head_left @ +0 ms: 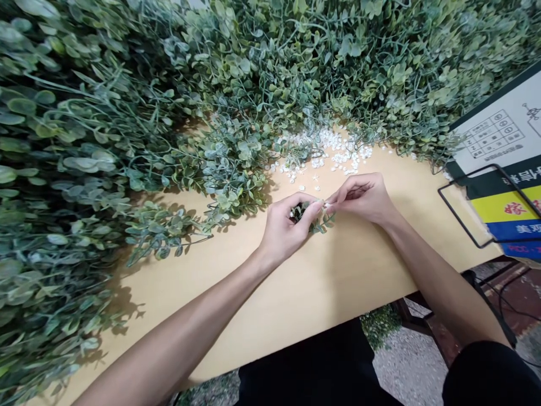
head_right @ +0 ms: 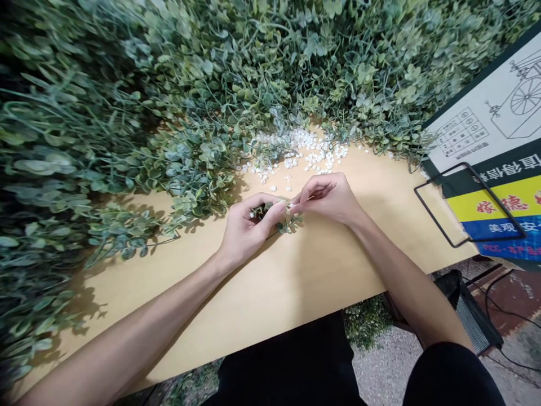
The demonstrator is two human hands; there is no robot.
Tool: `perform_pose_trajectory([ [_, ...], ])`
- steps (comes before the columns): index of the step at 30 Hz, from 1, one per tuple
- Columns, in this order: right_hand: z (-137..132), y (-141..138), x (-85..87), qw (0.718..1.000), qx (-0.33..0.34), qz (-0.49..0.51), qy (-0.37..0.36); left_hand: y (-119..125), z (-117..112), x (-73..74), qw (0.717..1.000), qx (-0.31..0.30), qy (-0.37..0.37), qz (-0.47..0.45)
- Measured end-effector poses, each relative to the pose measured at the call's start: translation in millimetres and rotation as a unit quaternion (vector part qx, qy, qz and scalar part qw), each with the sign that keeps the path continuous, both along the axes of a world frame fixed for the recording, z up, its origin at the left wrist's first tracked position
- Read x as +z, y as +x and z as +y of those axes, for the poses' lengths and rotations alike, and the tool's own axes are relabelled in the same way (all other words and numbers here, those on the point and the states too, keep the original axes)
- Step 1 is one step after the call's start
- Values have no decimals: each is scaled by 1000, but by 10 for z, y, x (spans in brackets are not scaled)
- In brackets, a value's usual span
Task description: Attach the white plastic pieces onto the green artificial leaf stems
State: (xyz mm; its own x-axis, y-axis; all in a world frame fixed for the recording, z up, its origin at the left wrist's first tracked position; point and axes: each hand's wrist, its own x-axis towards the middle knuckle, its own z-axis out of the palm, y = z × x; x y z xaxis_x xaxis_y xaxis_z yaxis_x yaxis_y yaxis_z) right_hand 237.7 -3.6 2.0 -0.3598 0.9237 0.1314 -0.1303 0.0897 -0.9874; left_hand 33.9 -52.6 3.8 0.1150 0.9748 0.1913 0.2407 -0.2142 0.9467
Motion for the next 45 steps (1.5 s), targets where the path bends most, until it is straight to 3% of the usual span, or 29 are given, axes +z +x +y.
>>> perform_pose_trajectory([
  [45,12,-33,-96,999,-11,24,24,-16,4,-49,999,-18,-16,-21],
])
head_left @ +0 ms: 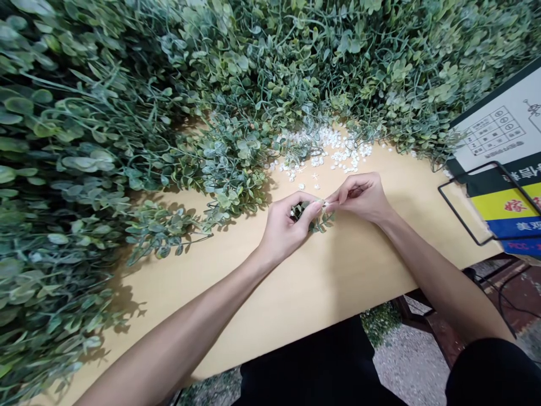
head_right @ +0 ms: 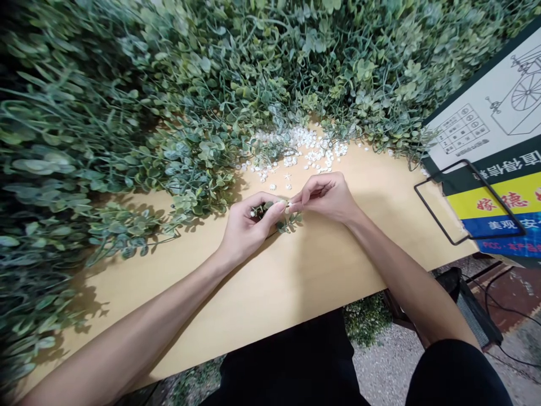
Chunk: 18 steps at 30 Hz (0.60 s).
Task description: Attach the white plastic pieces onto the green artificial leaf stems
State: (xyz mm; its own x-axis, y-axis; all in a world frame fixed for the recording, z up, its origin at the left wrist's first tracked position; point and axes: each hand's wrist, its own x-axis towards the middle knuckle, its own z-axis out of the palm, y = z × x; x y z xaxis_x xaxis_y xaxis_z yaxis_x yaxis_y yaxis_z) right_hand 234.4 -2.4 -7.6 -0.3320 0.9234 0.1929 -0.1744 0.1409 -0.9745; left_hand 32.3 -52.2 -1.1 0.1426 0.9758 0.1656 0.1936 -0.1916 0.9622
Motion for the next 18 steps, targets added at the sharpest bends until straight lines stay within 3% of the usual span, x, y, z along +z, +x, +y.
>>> perform_pose_trajectory([
  [15,-2,-53,49,1000,-5,8,17,28,4,35,1000,11,-4,-24],
  [18,75,27,112,997,-65,14,33,39,9,21,999,22,7,-45],
])
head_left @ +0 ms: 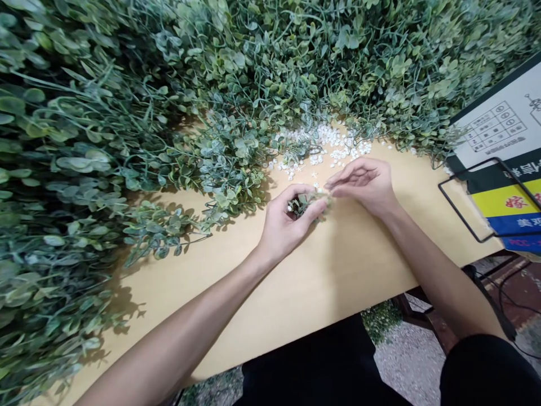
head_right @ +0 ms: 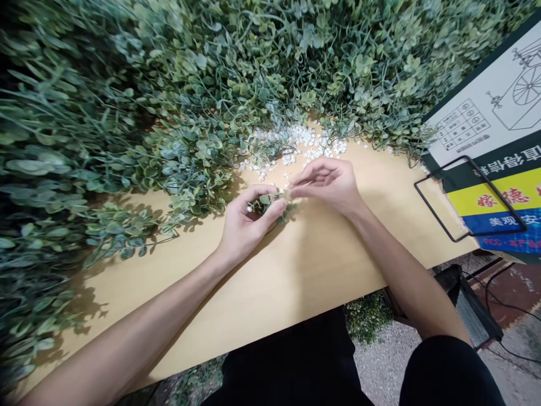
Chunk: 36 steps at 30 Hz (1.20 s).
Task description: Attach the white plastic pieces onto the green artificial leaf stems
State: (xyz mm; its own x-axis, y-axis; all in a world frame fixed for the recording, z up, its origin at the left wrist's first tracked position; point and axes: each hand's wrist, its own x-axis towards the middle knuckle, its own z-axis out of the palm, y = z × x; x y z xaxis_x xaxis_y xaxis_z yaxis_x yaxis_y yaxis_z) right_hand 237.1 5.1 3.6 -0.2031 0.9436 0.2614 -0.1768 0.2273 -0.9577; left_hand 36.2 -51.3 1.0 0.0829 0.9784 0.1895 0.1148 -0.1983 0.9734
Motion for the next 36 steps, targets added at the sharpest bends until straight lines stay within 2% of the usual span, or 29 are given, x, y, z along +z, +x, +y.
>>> perform_pose_trajectory([
  [2,93,123,43,995,-94,18,22,1,6,-40,1000,6,13,3],
  [5,266,379,89,968,-238,57,57,-7,12,-119,998,-24,34,38],
  [8,419,633,64,940,-325,80,72,-11,3,-157,995,-46,48,79],
  [10,490,762,-6,929,-361,47,69,-6,-10,-141,993,-50,53,91],
  [13,540,890,-145,903,-410,-80,98,8,-30,-82,997,-45,50,49],
  [15,539,948,-219,869,-431,-204,136,20,-33,-49,999,-30,39,3],
  [18,514,1020,-274,806,-411,-390,170,35,-22,-32,999,-11,3,-47],
  [21,503,1071,-288,778,-368,-482,164,49,-5,-35,995,-19,-29,-96],
  [27,542,1113,-316,797,-326,-485,151,67,14,-35,981,-49,-60,-177],
  [29,551,1113,-328,801,-323,-479,154,58,19,-36,981,-51,-60,-180],
  [32,544,1062,-320,815,-333,-447,156,18,26,-30,990,-39,-34,-134],
  [34,516,968,-276,850,-343,-372,150,-14,31,-27,997,-25,-23,-76],
  [36,454,819,-196,904,-320,-254,129,-38,36,-33,999,-19,-28,-41],
])
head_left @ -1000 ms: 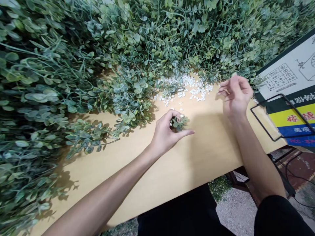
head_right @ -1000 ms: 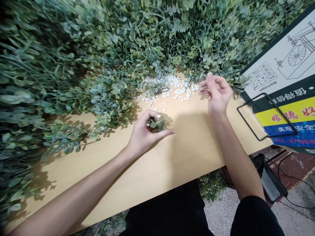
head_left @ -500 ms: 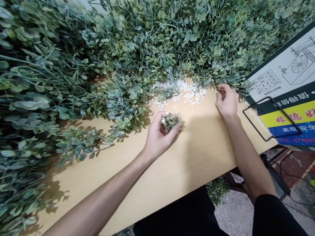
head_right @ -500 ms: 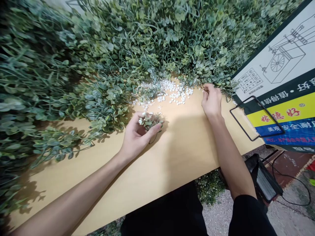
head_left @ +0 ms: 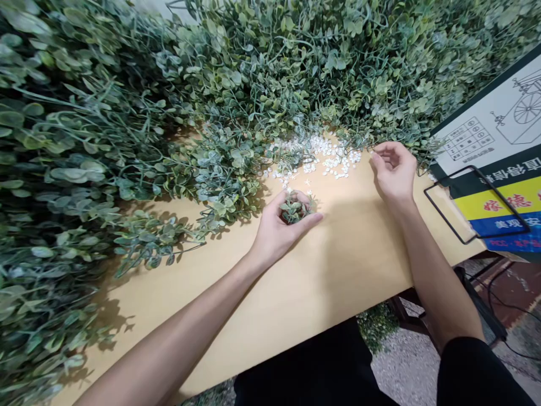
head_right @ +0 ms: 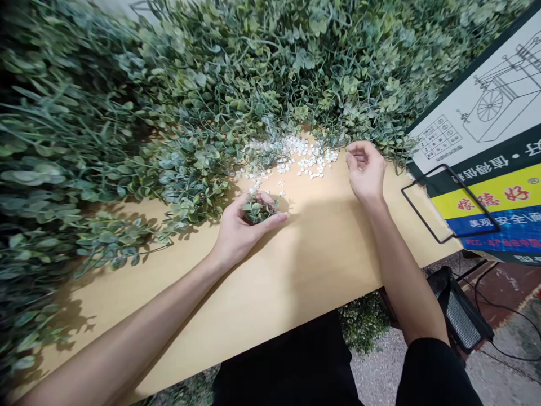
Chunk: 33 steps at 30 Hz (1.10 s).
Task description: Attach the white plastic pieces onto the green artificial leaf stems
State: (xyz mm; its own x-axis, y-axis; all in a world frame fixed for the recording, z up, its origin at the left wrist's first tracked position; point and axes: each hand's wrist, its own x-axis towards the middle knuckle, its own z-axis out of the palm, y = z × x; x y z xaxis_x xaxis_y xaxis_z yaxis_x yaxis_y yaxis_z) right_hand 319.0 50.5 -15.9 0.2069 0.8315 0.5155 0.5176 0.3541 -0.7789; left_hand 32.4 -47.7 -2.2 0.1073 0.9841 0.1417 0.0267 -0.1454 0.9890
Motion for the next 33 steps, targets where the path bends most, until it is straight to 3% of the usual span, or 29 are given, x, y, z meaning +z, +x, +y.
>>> perform_pose_trajectory([
  [2,-99,-191,102,988,93,120,-35,-8,5,-13,1000,2,-10,10],
  [7,-374,-648,245,898,294,255,-205,13,13,-21,1000,14,-28,-5],
  [10,-439,-777,199,858,344,272,-266,23,18,5,999,-7,-41,-22],
  [16,-426,-801,150,817,382,319,-293,30,23,41,998,-17,-46,-30],
  [25,-452,-818,161,808,393,320,-300,55,-17,63,997,10,-58,-50],
  [33,-466,-794,147,841,385,277,-262,62,-19,52,996,2,-62,-71],
])
